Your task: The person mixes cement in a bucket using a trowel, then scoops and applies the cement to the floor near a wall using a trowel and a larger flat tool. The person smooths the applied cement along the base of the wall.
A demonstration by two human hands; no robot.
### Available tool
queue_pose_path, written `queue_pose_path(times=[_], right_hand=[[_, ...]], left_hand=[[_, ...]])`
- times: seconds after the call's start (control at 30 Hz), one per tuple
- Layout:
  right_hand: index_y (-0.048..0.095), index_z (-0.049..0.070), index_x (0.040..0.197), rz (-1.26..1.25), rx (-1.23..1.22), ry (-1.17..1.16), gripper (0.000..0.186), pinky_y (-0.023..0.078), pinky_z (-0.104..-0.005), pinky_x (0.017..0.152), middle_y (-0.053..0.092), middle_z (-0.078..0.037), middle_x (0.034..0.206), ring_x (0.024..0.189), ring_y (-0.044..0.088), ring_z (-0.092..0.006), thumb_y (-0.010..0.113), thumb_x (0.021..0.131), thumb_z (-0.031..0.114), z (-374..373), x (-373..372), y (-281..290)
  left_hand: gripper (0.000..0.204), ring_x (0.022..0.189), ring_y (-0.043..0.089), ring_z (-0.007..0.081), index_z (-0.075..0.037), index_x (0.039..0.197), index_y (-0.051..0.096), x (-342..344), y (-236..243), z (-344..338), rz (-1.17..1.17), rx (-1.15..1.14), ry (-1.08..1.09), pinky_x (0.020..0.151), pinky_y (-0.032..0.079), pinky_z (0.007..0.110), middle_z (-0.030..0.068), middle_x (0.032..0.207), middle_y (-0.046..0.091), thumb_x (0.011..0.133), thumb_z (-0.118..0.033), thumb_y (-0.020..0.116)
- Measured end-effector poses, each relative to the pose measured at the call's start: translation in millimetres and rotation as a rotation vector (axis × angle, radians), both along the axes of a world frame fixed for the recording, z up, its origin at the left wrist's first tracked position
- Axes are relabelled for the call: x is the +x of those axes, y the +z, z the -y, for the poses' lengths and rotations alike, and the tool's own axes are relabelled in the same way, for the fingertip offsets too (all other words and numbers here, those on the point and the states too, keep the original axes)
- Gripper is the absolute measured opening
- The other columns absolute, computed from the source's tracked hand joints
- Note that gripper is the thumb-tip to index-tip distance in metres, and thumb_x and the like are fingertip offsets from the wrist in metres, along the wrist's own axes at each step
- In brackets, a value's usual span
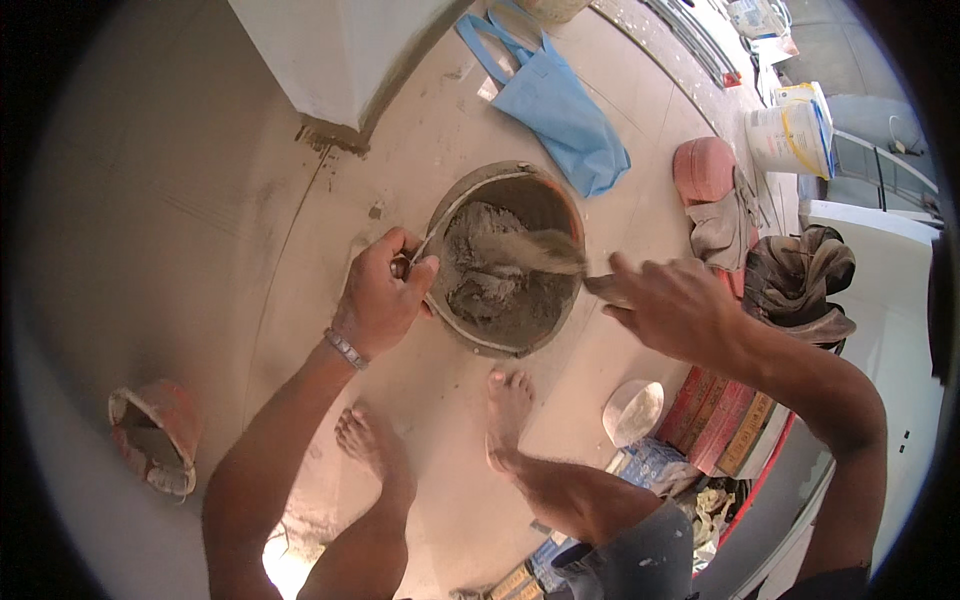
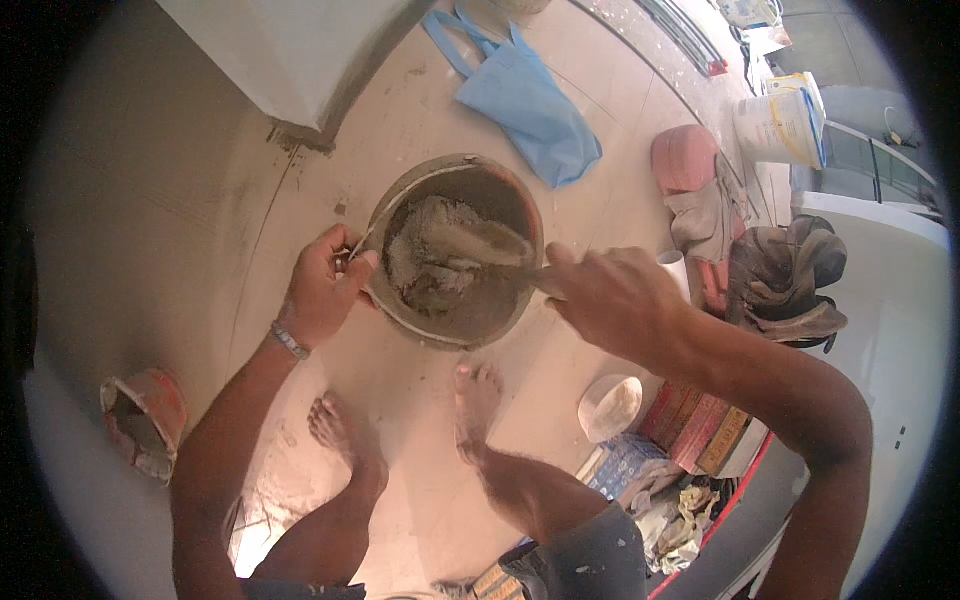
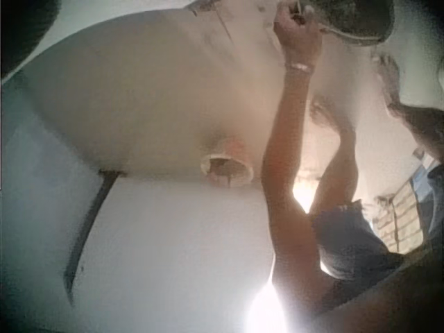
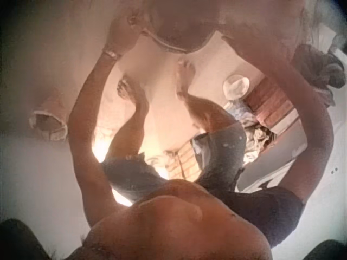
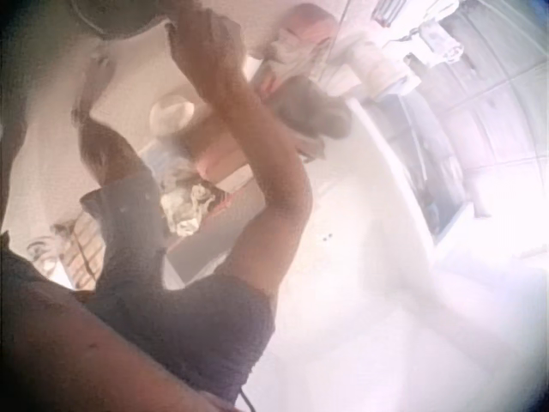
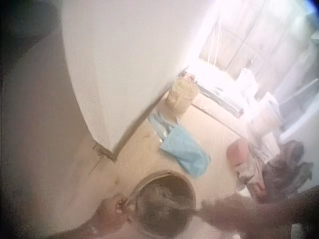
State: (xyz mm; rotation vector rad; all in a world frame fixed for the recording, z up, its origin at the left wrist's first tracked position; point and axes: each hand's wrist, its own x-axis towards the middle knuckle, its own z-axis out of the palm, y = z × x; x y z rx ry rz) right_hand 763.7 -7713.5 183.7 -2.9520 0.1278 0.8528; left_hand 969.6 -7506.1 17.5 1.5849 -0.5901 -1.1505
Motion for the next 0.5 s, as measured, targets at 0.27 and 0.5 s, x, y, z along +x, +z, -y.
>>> queue_pose_path(times=[0.27,0.5], right_hand=[[0.059,0.008,0.111,-0.010,-0.260,-0.005,0.022,0.054,-0.0433,0.058,0.064,-0.012,0.079,0.066,0.069,-0.0290,0.061,0.094,0.021,21.6,6.4,-29.5],[0.059,-0.001,0.097,-0.177,0.123,-0.298,0.025,0.056,-0.0478,0.061,0.063,-0.020,0.066,0.066,0.069,-0.0366,0.057,0.097,0.024,23.2,-10.6,-87.3]], left_hand=[[0.027,0.051,0.050,0.0208,0.000,0.085,0.047,7.2,25.6,43.0,0.418,-0.143,-0.182,0.054,0.043,0.038,0.0129,0.061,0.049,0.099,-0.020,0.058],[0.022,0.051,0.051,0.0270,-0.004,0.092,0.044,-5.2,6.0,46.8,0.555,-0.255,-0.061,0.053,0.041,0.038,0.0153,0.061,0.049,0.105,-0.022,0.046]])
